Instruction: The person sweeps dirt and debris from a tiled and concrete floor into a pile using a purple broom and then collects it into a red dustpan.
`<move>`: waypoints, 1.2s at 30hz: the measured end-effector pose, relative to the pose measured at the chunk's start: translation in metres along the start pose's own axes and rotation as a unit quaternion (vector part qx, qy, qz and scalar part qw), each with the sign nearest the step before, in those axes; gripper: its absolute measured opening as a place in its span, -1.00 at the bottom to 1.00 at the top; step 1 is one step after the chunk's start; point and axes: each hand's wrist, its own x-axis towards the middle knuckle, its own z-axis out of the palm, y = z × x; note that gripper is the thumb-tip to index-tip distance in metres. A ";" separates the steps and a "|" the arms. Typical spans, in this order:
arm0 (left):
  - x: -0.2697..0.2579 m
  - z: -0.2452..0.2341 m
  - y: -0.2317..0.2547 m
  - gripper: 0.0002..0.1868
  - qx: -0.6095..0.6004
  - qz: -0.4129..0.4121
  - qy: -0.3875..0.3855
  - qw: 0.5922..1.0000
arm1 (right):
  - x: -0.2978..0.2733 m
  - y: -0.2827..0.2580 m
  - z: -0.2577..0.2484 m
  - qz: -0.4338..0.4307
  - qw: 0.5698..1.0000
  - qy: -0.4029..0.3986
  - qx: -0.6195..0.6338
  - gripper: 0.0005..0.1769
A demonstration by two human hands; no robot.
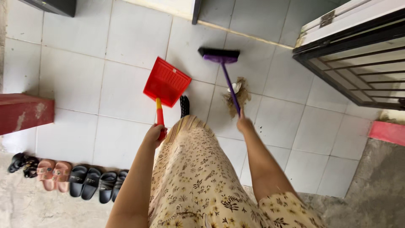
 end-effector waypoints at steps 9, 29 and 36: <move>-0.060 0.005 -0.066 -0.63 -0.111 -0.127 0.039 0.985 | -0.109 0.130 -0.002 -0.049 0.990 0.012 0.133 -0.31; -0.122 0.159 -0.257 -0.70 -0.298 -0.105 0.056 0.947 | 0.092 0.313 -0.129 0.011 0.999 -0.040 0.028 -0.31; -0.135 0.162 -0.283 -0.63 -0.315 -0.122 0.029 0.941 | 0.001 0.385 -0.100 0.002 0.994 -0.103 0.042 -0.27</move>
